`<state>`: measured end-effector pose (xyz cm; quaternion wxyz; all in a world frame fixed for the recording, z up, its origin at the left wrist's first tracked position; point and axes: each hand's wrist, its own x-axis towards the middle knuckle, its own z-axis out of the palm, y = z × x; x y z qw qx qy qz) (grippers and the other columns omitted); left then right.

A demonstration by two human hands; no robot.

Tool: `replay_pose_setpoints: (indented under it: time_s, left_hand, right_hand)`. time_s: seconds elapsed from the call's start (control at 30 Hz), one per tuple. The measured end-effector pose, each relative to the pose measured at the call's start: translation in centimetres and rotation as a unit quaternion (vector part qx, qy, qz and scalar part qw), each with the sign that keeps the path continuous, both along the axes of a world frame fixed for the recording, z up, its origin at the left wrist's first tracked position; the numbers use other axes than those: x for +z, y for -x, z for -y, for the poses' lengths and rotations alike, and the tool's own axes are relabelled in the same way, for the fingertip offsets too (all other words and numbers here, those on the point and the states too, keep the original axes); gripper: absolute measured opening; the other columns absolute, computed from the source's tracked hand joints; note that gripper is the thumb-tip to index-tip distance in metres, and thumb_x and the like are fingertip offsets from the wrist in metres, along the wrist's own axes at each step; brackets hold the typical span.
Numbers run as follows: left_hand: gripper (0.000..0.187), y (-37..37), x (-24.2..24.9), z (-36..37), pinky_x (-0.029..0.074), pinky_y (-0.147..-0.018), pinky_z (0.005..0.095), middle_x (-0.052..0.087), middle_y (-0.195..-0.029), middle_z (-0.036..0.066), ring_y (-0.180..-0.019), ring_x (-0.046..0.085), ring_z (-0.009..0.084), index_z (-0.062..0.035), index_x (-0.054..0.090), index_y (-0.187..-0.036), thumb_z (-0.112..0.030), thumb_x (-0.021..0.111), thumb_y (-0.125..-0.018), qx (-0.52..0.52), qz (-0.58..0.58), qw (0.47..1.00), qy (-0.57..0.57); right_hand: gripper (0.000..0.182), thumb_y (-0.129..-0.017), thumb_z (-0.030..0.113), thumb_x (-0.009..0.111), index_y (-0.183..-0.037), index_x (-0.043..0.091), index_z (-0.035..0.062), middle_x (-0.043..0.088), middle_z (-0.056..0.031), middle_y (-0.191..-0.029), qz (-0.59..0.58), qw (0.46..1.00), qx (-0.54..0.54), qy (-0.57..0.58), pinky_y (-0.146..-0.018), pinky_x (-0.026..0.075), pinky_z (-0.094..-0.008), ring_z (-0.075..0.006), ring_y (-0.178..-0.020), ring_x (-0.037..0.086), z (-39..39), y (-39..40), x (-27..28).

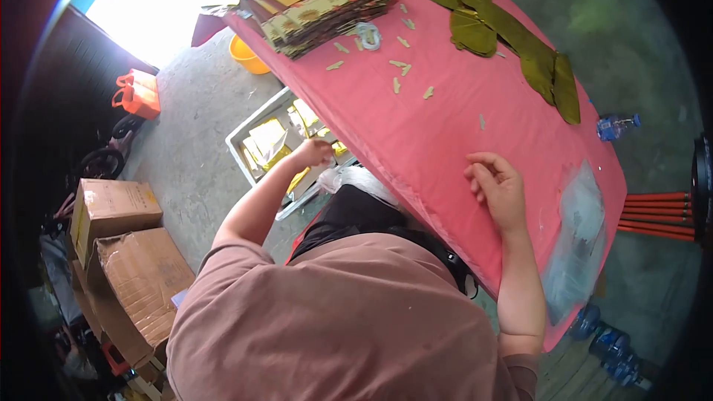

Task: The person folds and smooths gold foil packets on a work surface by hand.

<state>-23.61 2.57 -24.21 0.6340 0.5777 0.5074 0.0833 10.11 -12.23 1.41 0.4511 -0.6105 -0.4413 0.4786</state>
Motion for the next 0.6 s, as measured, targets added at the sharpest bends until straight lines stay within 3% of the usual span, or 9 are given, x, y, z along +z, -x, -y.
replay_pose_setpoints:
  time_s: [0.07,0.1,0.17,0.2,0.23,0.33,0.47,0.53,0.6]
  left_hand:
    - [0.034,-0.7,3.8,0.4,0.049,-0.078,0.031,0.066,-0.097,0.007,-0.087,0.062,0.0172,-0.0032,0.063,-0.106,-0.029,0.059,-0.085,-0.162,-0.033,0.985,-0.042]
    - [0.033,-1.4,8.1,0.8,0.049,-0.079,0.0304,0.066,-0.097,0.007,-0.088,0.062,0.0167,-0.0029,0.063,-0.107,-0.028,0.058,-0.086,-0.245,-0.05,0.965,-0.077]
    - [0.034,-2.6,15.3,1.8,0.048,-0.079,0.0295,0.067,-0.095,0.008,-0.089,0.061,0.0148,-0.0023,0.063,-0.107,-0.03,0.058,-0.087,-0.338,-0.055,0.926,-0.159]
    - [0.035,-3.5,19.8,2.2,0.048,-0.079,0.029,0.067,-0.095,0.008,-0.088,0.061,0.0143,-0.0022,0.063,-0.106,-0.032,0.058,-0.088,-0.372,-0.023,0.921,-0.118]
    - [0.036,-4.4,23.7,2.4,0.048,-0.079,0.0285,0.066,-0.095,0.008,-0.088,0.061,0.0137,-0.002,0.063,-0.105,-0.033,0.058,-0.088,-0.403,0.009,0.912,-0.076]
    - [0.034,-7.1,29.8,0.9,0.047,-0.081,0.0283,0.066,-0.096,0.009,-0.089,0.063,0.0163,-0.0027,0.063,-0.106,-0.032,0.059,-0.089,-0.464,0.122,0.877,0.022]
    - [0.025,-13.1,31.6,-4.7,0.05,-0.074,0.0301,0.067,-0.091,0.008,-0.079,0.065,0.0192,-0.0023,0.064,-0.101,-0.021,0.062,-0.084,-0.327,0.01,0.896,-0.298]
    - [0.025,-16.2,28.7,-9.2,0.05,-0.076,0.0337,0.066,-0.094,0.011,-0.082,0.064,0.0252,-0.0037,0.064,-0.099,-0.018,0.063,-0.079,-0.238,-0.086,0.81,-0.529]
    - [0.024,-19.4,26.5,-13.1,0.05,-0.077,0.0378,0.063,-0.097,0.013,-0.088,0.061,0.0298,-0.0054,0.065,-0.096,-0.019,0.064,-0.075,-0.197,-0.143,0.746,-0.62]
  right_hand:
    - [0.015,-0.089,0.008,0.054,-0.101,0.062,0.0025,0.062,-0.0018,-0.084,0.118,0.991,0.031,-0.055,-0.059,0.043,-0.0175,-0.005,-0.07,0.055,-0.8,0.1,-0.3]
    - [0.016,-0.085,0.006,0.057,-0.1,0.061,0.0015,0.061,-0.0053,-0.096,0.187,0.977,0.055,-0.089,-0.078,0.046,-0.0253,-0.0142,-0.089,0.058,-1.4,0.2,0.3]
    - [0.019,-0.083,0.006,0.059,-0.101,0.061,0.0012,0.058,-0.0076,-0.102,0.28,0.944,0.062,-0.162,-0.086,0.043,-0.029,-0.0191,-0.097,0.055,-2.7,0.0,-0.2]
    - [0.022,-0.081,0.006,0.06,-0.102,0.06,0.0009,0.056,-0.0098,-0.108,0.369,0.898,0.075,-0.228,-0.094,0.04,-0.0326,-0.0241,-0.106,0.053,-3.3,0.1,-0.5]
    - [0.029,-0.079,0.01,0.063,-0.107,0.059,0.0029,0.053,-0.0135,-0.117,0.368,0.905,0.076,-0.199,-0.099,0.036,-0.0372,-0.0304,-0.115,0.047,-3.8,0.3,-0.5]
    - [0.033,-0.079,0.014,0.063,-0.111,0.058,0.0032,0.051,-0.0148,-0.124,0.431,0.87,0.059,-0.231,-0.1,0.035,-0.0394,-0.0319,-0.119,0.044,-5.3,0.5,-2.7]
    - [0.036,-0.079,0.015,0.063,-0.112,0.058,0.003,0.049,-0.0161,-0.127,0.447,0.857,0.072,-0.247,-0.102,0.034,-0.0413,-0.0333,-0.122,0.042,-5.3,0.3,-2.8]
    - [0.034,-0.078,0.014,0.063,-0.11,0.058,0.0019,0.05,-0.0167,-0.126,0.423,0.874,0.07,-0.23,-0.102,0.034,-0.0416,-0.0336,-0.121,0.043,-5.2,0.5,-3.2]
    - [0.033,-0.078,0.014,0.063,-0.109,0.059,0.0016,0.051,-0.0167,-0.124,0.425,0.872,0.062,-0.236,-0.101,0.035,-0.0417,-0.0337,-0.12,0.044,-5.0,0.7,-3.1]
